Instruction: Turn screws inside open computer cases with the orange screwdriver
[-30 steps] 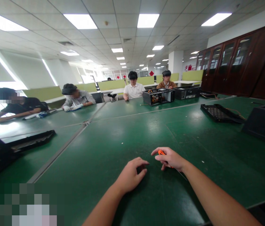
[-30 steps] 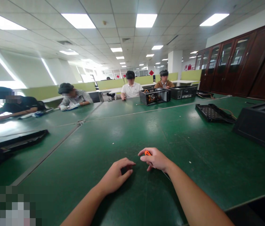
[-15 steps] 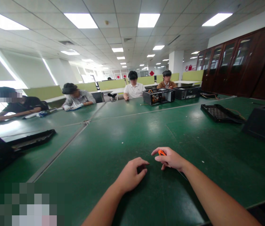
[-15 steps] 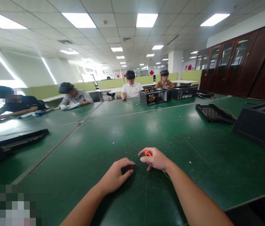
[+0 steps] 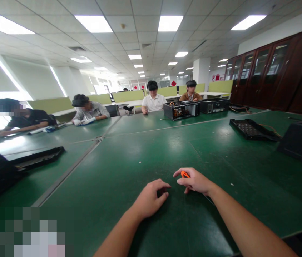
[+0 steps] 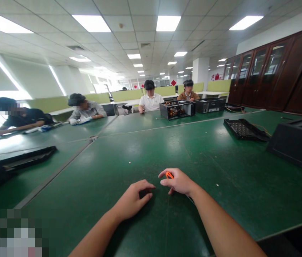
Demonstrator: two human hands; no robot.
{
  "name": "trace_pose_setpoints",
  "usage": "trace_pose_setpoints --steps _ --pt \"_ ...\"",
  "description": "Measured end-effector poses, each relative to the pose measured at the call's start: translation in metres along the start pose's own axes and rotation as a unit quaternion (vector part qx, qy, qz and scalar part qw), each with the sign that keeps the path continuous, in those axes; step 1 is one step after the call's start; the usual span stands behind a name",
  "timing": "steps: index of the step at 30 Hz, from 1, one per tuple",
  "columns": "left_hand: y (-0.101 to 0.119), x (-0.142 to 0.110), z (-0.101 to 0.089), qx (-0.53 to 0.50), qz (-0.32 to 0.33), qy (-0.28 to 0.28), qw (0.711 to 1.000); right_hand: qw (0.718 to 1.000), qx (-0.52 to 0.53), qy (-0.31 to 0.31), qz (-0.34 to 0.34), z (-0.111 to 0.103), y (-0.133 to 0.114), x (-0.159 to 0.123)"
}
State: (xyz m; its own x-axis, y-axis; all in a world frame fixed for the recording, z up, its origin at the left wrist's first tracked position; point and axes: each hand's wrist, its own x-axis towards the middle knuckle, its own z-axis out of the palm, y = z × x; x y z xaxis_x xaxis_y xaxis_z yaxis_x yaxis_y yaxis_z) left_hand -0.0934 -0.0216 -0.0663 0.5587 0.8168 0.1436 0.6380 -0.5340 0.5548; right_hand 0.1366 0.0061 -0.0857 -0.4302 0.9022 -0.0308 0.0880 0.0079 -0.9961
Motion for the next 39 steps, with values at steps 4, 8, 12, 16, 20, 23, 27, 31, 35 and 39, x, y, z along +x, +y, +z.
trace_pose_setpoints --steps 4,8,12,16,20,23,27,31,35,39 --pt "0.0007 -0.0002 -0.0004 -0.002 0.001 0.000 1.000 1.000 -0.007 0.001 -0.002 -0.0007 -0.0001 -0.0003" --pt "0.0005 -0.0003 -0.0004 -0.003 0.001 -0.002 1.000 1.000 -0.011 0.001 -0.003 -0.0010 -0.0004 -0.0004" --pt "-0.0001 -0.0005 0.0000 -0.003 0.001 -0.004 1.000 1.000 -0.012 0.000 -0.001 -0.0003 -0.0010 -0.0009" --pt "-0.0004 -0.0007 0.0005 -0.001 0.000 -0.005 1.000 1.000 -0.012 0.001 0.001 0.0000 -0.0009 -0.0016" --pt "-0.0005 -0.0004 0.0005 0.000 0.004 -0.004 1.000 1.000 -0.015 0.001 0.001 -0.0005 -0.0002 -0.0011" --pt "-0.0005 -0.0001 0.0004 0.005 0.003 -0.002 1.000 1.000 -0.017 0.001 0.001 -0.0006 -0.0002 -0.0003" --pt "-0.0001 0.0001 0.0001 0.002 0.002 -0.004 1.000 1.000 -0.019 0.001 0.001 -0.0004 0.0000 0.0001" --pt "0.0007 -0.0001 -0.0004 0.001 0.002 -0.006 1.000 1.000 -0.022 0.002 -0.001 -0.0002 0.0014 0.0005" --pt "0.0011 -0.0002 -0.0008 0.004 0.000 -0.007 1.000 1.000 -0.030 0.004 -0.002 -0.0001 0.0029 0.0008" --pt "0.0011 -0.0003 -0.0007 0.001 -0.001 -0.006 1.000 0.999 -0.047 0.006 0.001 -0.0003 0.0038 0.0017"
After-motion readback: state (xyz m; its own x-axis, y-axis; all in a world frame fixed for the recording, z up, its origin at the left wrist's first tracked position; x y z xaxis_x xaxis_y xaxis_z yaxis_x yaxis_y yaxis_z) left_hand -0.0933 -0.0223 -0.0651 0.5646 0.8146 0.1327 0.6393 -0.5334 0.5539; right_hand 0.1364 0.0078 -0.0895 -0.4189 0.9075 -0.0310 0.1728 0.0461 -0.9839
